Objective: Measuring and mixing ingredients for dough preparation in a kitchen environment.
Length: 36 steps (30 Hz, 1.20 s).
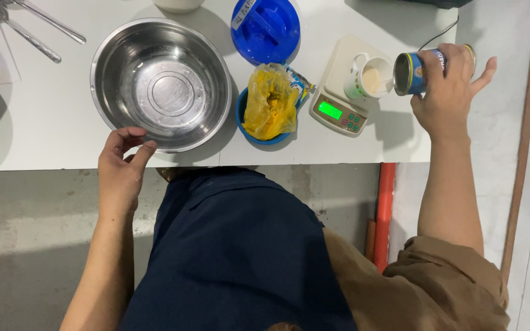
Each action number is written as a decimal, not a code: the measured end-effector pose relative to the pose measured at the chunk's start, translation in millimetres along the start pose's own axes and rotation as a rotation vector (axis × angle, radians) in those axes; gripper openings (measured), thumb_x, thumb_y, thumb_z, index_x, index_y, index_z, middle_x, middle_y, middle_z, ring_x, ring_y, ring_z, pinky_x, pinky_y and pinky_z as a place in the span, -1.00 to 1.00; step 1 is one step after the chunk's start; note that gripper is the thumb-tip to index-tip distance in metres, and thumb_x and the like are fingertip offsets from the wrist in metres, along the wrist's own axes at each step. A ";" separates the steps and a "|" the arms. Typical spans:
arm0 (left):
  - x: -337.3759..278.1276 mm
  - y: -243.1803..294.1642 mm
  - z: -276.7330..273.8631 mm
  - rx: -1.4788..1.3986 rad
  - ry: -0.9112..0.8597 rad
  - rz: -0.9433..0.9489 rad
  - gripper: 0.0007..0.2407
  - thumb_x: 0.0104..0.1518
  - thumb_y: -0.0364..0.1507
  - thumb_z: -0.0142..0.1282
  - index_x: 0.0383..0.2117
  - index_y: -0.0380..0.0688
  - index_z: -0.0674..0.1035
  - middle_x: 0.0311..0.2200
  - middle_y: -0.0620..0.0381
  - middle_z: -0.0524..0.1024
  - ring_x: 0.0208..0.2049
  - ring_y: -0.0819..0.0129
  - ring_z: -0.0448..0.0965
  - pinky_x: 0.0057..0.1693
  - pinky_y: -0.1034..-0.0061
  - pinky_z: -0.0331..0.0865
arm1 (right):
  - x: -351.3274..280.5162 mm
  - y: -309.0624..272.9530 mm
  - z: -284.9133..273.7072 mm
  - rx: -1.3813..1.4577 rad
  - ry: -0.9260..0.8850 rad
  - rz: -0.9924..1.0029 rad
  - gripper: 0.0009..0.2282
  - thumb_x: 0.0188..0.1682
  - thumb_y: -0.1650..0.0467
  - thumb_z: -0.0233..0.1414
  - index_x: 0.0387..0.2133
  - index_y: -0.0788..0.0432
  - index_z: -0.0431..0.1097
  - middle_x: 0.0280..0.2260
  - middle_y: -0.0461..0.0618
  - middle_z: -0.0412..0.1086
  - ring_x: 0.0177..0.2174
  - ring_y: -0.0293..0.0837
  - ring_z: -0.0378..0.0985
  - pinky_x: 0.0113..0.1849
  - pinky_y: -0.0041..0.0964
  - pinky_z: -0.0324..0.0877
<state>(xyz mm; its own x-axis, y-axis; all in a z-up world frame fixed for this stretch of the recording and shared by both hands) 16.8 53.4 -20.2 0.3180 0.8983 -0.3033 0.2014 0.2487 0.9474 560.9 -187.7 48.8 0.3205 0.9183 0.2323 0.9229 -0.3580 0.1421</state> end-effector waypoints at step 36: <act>-1.8 -12.6 -7.5 0.029 0.003 0.028 -0.78 0.17 -0.54 0.24 -0.09 -0.21 0.52 -0.14 0.13 0.51 -0.03 0.44 0.49 0.02 0.56 0.38 | -0.9 4.4 -5.1 -0.267 0.083 -0.067 -0.42 -0.21 0.65 0.13 0.11 -0.06 0.28 0.17 -0.11 0.16 0.32 -0.03 0.12 0.31 0.41 -0.46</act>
<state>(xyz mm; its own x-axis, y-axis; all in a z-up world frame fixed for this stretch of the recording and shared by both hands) 6.8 51.4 -30.8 0.3216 0.9058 -0.2760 0.2187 0.2126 0.9524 563.6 -191.0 54.2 0.2315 0.9285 0.2903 0.8490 -0.3385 0.4057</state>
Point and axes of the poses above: each hand's wrist, its own x-axis towards the middle knuckle, its own z-axis out of the palm, y = z × x, the point moved 6 cm from there along x, towards the middle knuckle
